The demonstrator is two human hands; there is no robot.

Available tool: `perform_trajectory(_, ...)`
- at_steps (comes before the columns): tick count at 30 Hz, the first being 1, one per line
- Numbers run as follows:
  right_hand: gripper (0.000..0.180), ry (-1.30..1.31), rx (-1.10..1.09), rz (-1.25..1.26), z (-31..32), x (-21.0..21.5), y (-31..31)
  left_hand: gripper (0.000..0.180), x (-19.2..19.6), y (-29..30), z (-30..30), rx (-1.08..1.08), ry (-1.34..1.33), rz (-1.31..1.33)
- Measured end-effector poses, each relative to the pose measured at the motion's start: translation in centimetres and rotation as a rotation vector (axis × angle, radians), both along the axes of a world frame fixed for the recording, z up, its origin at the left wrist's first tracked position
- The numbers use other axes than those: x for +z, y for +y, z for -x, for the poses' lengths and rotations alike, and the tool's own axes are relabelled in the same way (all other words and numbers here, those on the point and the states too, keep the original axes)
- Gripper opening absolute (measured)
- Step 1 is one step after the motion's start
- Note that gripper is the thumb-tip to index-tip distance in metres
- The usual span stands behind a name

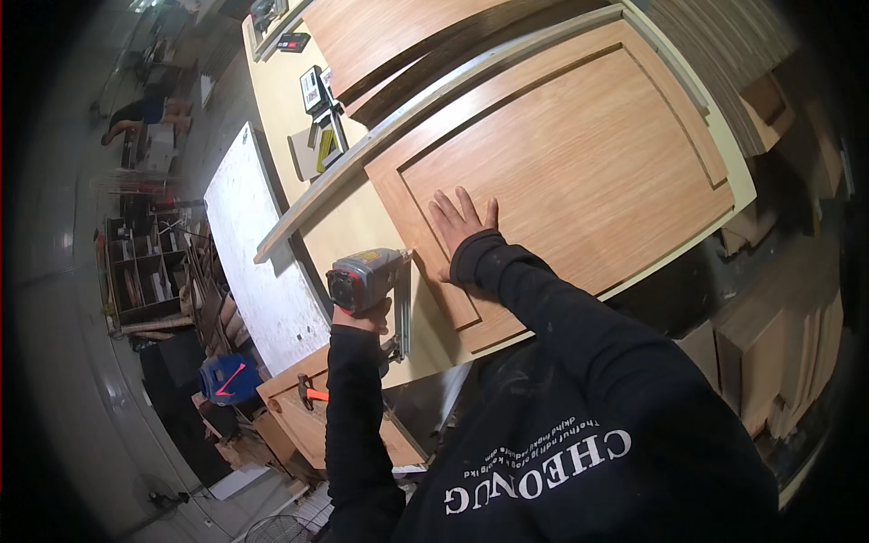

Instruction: Assembling a wooden furniture piece by aligning panels and using a pneumatic nail gun and hammer.

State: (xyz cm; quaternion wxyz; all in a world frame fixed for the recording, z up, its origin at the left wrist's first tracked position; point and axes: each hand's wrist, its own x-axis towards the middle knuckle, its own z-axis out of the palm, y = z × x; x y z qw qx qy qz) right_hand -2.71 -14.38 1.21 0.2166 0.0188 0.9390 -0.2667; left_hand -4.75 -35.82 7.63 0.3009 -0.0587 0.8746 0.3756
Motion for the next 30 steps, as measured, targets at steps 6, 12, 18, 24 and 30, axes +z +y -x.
perform_trajectory(6,0.103,0.018,-0.007,0.045,0.0,-0.7,0.0,0.042,1.2,-0.7,-4.2,0.032,0.007,-0.042)
perform_trajectory(12,0.102,0.021,-0.001,0.011,0.4,0.0,0.3,0.04,0.5,-1.1,-9.5,-0.355,0.17,0.076)
perform_trajectory(18,0.102,0.018,-0.005,-0.015,0.2,-0.7,0.1,0.045,0.2,-0.9,-11.8,-0.42,0.277,0.116)
perform_trajectory(24,0.102,0.001,-0.003,-0.02,0.3,-0.6,-0.2,0.041,0.2,-1.6,-12.3,-0.351,0.164,0.136)
perform_trajectory(30,0.104,0.014,0.002,-0.006,0.5,-0.4,-0.1,0.036,-1.4,-2.3,-12.3,-0.312,0.269,0.019)
